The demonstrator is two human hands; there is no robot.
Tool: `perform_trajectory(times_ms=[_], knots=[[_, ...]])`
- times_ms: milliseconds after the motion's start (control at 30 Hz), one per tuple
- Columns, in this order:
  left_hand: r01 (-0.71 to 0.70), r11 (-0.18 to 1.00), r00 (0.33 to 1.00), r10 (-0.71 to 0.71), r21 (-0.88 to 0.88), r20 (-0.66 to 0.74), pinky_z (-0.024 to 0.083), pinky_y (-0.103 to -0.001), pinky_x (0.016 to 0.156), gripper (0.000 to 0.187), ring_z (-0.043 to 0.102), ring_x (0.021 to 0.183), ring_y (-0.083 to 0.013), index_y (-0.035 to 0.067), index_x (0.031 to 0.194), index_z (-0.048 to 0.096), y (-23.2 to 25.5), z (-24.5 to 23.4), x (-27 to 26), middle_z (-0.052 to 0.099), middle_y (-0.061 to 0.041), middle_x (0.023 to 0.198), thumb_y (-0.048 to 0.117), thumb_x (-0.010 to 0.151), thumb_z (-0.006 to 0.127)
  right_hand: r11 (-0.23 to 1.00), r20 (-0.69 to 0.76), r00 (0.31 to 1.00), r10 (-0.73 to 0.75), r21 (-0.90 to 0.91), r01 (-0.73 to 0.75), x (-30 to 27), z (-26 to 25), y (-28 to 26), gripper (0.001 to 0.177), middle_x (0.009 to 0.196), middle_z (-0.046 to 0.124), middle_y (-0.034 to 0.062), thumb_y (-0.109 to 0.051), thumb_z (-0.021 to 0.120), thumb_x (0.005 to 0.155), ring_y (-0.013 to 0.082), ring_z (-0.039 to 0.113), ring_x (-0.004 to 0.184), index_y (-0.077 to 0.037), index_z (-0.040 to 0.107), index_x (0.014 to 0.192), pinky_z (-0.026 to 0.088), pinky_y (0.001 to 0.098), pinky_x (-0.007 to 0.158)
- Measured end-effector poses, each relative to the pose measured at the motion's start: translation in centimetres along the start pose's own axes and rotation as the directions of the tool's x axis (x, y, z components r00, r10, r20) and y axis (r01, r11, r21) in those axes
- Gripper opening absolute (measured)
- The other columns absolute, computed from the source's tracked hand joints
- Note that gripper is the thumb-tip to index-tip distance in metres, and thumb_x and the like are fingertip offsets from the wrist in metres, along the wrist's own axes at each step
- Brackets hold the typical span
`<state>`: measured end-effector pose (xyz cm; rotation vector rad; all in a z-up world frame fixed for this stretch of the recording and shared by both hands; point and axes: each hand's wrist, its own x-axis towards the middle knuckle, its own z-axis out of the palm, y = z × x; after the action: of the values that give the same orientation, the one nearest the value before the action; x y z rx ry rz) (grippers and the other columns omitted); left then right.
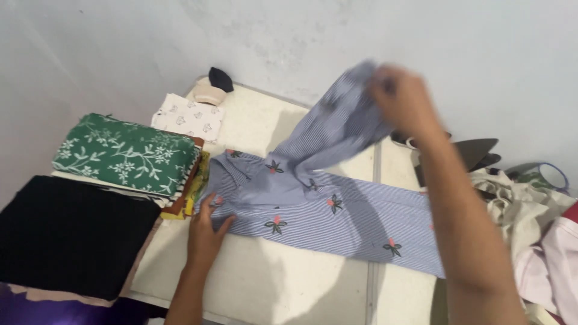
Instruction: Ironing and folding a blue patterned shirt on an ironing table.
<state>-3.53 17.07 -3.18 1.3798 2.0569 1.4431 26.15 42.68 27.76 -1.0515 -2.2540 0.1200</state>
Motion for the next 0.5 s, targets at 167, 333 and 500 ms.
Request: perform_trajectory(times_ms=[167, 333, 500], knots=[[0.068, 0.995, 0.997, -0.07, 0.071, 0.033, 0.047, -0.044, 0.101, 0.075, 0.064, 0.119, -0.0364, 0.007, 0.143, 0.048, 0.9, -0.4, 0.3, 0.07, -0.018, 0.127, 0.018, 0.078, 0.084, 0.98, -0.109, 0.994, -0.011, -0.197, -0.011, 8.1, -1.1, 5.9, 0.027, 0.087, 0.072, 0.0206, -0.024, 0.079, 0.097, 0.035, 0.071, 0.077, -0.004, 0.075, 0.116, 0.055, 0.0445, 0.071], [0.095, 0.988, 0.993, -0.102, 0.123, 0.052, 0.042, -0.044, 0.106, 0.075, 0.061, 0.122, -0.0346, 0.01, 0.145, 0.045, 1.3, -0.2, 0.3, 0.069, -0.013, 0.131, 0.017, 0.08, 0.082, 0.966, -0.16, 0.987, 0.017, -0.253, -0.058, 11.1, -0.6, 9.6, 0.023, 0.088, 0.073, 0.0209, -0.024, 0.08, 0.096, 0.0391, 0.071, 0.079, -0.006, 0.078, 0.112, 0.055, 0.0467, 0.073], [0.021, 0.994, 0.999, -0.025, 0.104, 0.034, 0.042, -0.044, 0.106, 0.073, 0.061, 0.124, -0.0338, 0.011, 0.148, 0.044, 0.9, -0.1, 0.1, 0.066, -0.014, 0.134, 0.011, 0.083, 0.077, 0.936, -0.298, 0.952, 0.075, -0.308, -0.17, 11.5, 1.3, 14.4, 0.018, 0.088, 0.073, 0.0209, -0.021, 0.079, 0.093, 0.0422, 0.07, 0.08, -0.008, 0.08, 0.105, 0.055, 0.0497, 0.07]])
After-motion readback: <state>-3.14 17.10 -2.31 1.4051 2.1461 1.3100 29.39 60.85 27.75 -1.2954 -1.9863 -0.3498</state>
